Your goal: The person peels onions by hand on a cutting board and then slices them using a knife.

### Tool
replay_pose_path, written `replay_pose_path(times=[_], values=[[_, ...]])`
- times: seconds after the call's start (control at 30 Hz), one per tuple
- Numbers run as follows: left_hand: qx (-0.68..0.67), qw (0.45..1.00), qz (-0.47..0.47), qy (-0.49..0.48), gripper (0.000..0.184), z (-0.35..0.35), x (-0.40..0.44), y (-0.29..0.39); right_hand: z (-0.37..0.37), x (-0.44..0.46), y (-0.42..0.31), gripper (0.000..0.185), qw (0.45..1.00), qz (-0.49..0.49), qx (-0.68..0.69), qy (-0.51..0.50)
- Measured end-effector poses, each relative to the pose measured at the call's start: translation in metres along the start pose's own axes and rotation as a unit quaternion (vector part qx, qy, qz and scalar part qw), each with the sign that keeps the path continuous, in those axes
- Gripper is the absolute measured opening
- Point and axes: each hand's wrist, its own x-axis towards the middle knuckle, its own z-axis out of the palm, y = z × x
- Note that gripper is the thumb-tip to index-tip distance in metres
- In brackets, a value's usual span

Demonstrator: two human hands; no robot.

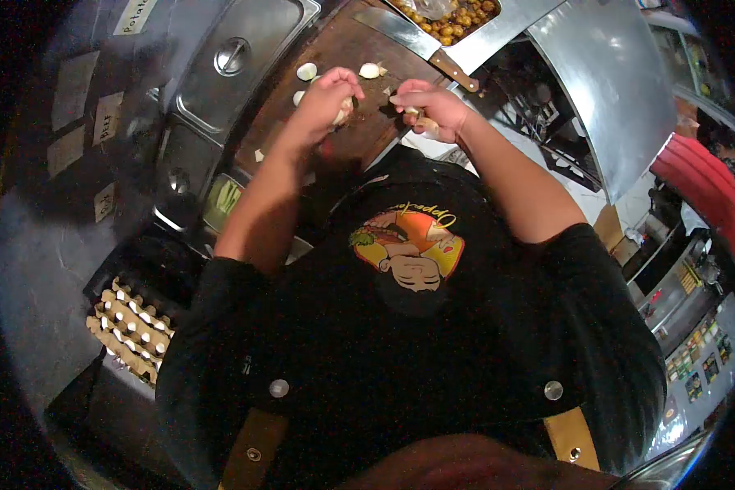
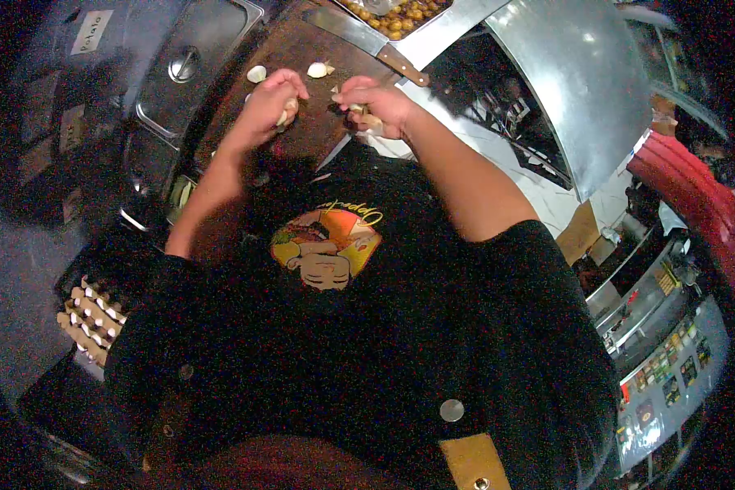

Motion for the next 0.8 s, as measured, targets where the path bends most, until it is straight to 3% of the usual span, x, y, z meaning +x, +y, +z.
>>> replay_pose_path(times=[0.03,0.07,0.13,0.17,0.23,0.3,0.37,0.53,0.63,0.7,0.73,0.8], values=[[-0.008,1.0,-0.018,-0.004,0.004,0.002,0.004,0.007,0.002,0.001,-0.002,0.019,1.0,0.002,-0.001,0.002],[0.005,1.0,0.002,0.013,0.008,0.002,0.009,0.007,0.0,0.006,-0.004,0.018,0.983,-0.065,-0.159,0.06],[0.007,1.0,0.01,-0.006,0.01,-0.001,0.019,0.011,-0.002,0.018,-0.004,0.022,0.861,-0.199,-0.437,0.164],[0.01,0.999,0.019,-0.024,0.012,-0.003,0.024,0.013,0.002,0.018,-0.006,0.022,0.862,-0.198,-0.436,0.166],[-0.004,0.999,0.007,-0.045,0.013,-0.003,0.028,0.017,0.017,0.014,-0.019,0.028,0.787,-0.19,-0.556,0.186],[-0.073,0.996,0.021,-0.054,0.017,0.0,0.03,0.021,0.02,0.016,-0.018,0.028,0.764,-0.2,-0.584,0.186],[-0.053,0.998,0.003,-0.025,0.022,0.002,0.034,0.023,0.022,0.021,-0.015,0.028,0.699,-0.224,-0.652,0.19],[0.069,0.997,-0.023,0.012,0.032,-0.002,0.042,0.021,0.025,0.028,-0.016,0.028,0.689,-0.194,-0.675,0.182],[0.157,0.987,0.029,0.024,0.028,0.002,0.046,0.021,0.026,0.032,-0.019,0.029,0.669,-0.162,-0.706,0.169],[0.363,0.929,0.066,0.037,0.024,0.003,0.049,0.026,0.028,0.036,-0.021,0.029,0.663,-0.148,-0.717,0.16],[0.363,0.929,0.066,0.037,0.024,0.004,0.049,0.026,0.029,0.038,-0.022,0.027,0.656,-0.132,-0.727,0.152],[0.513,0.83,0.22,0.01,0.023,0.006,0.054,0.024,0.028,0.037,-0.023,0.026,0.649,-0.115,-0.738,0.145]])
